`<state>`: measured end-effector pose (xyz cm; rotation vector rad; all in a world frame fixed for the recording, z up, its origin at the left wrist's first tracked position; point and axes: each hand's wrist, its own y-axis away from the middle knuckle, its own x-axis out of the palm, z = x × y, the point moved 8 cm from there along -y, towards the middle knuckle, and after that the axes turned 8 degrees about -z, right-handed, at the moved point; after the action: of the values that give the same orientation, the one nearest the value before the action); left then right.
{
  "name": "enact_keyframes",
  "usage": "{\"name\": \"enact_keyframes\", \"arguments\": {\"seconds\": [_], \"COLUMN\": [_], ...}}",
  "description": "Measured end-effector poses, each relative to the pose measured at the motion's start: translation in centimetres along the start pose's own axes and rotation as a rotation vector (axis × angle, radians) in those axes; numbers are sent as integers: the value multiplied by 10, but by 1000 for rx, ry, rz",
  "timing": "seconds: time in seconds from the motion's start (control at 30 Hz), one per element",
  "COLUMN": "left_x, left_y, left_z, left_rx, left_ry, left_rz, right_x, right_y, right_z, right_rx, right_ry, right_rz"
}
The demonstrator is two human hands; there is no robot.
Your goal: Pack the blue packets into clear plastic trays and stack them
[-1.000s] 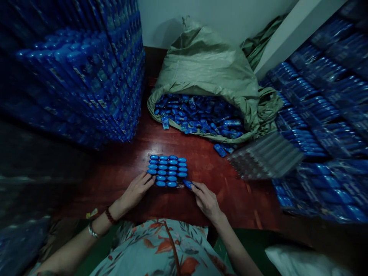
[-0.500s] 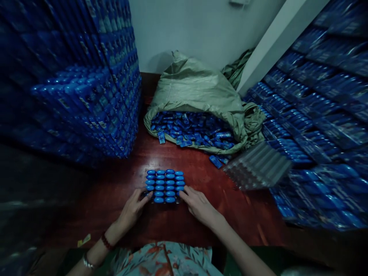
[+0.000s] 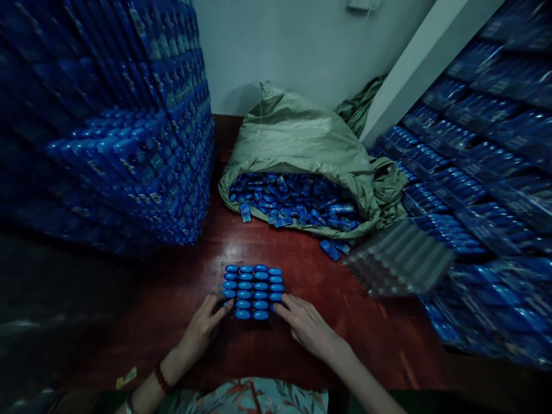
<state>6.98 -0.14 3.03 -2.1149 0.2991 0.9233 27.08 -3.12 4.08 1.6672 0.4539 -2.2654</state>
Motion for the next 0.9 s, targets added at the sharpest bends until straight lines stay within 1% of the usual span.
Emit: {"name": "enact_keyframes", "arguments": {"seconds": [0.07, 0.2, 0.3, 0.33, 0.37, 0.4, 0.43, 0.47, 0.5, 0.53, 0.6, 0.67, 0.7, 0.73, 0.8, 0.83, 0.9], "left_x": [1, 0, -9, -13, -17, -19, -19, -15, -8, 1, 26, 51, 64, 74, 87, 90, 92], "left_y": [2, 3, -4, -10, -19, -30, -44, -61, -80, -100, -142, -179, -194, -207, -223, -226, -224], "left_z": [1, 0, 2, 5, 11, 18, 28, 39, 52, 63, 84, 105, 115, 121, 129, 131, 132], "left_rx": [-9, -27, -29, -43, -68, -105, -152, -197, -247, -278, -300, -336, -352, -354, -352, -348, -347], "left_ry": [-1, 6, -6, -7, -1, 12, 31, 51, 65, 73, 22, -116, -179, -196, -211, -204, -188], "left_rz": [4, -1, -23, -42, -62, -77, -87, -82, -69, -59, -5, 67, 124, 142, 175, 180, 191], "right_x": [-2, -6, -13, -18, -23, -30, -36, -42, -46, -48, -46, -42, -40, -38, -35, -32, -23], "right_y": [-5, -10, -7, -5, -3, -1, 1, 3, 3, 0, -11, -28, -35, -41, -47, -47, -37], "right_z": [4, 10, 9, 3, -9, -26, -49, -73, -99, -121, -156, -173, -175, -173, -161, -151, -128], "right_rx": [40, 176, 171, 172, 192, 244, 326, 429, 543, 637, 767, 822, 827, 817, 768, 735, 663], "right_ry": [20, 62, 62, 49, 42, 52, 90, 151, 231, 310, 426, 499, 522, 537, 536, 522, 480], "right_rz": [4, 10, -49, -93, -149, -211, -273, -326, -352, -351, -283, -177, -131, -97, -54, -34, 23]}}
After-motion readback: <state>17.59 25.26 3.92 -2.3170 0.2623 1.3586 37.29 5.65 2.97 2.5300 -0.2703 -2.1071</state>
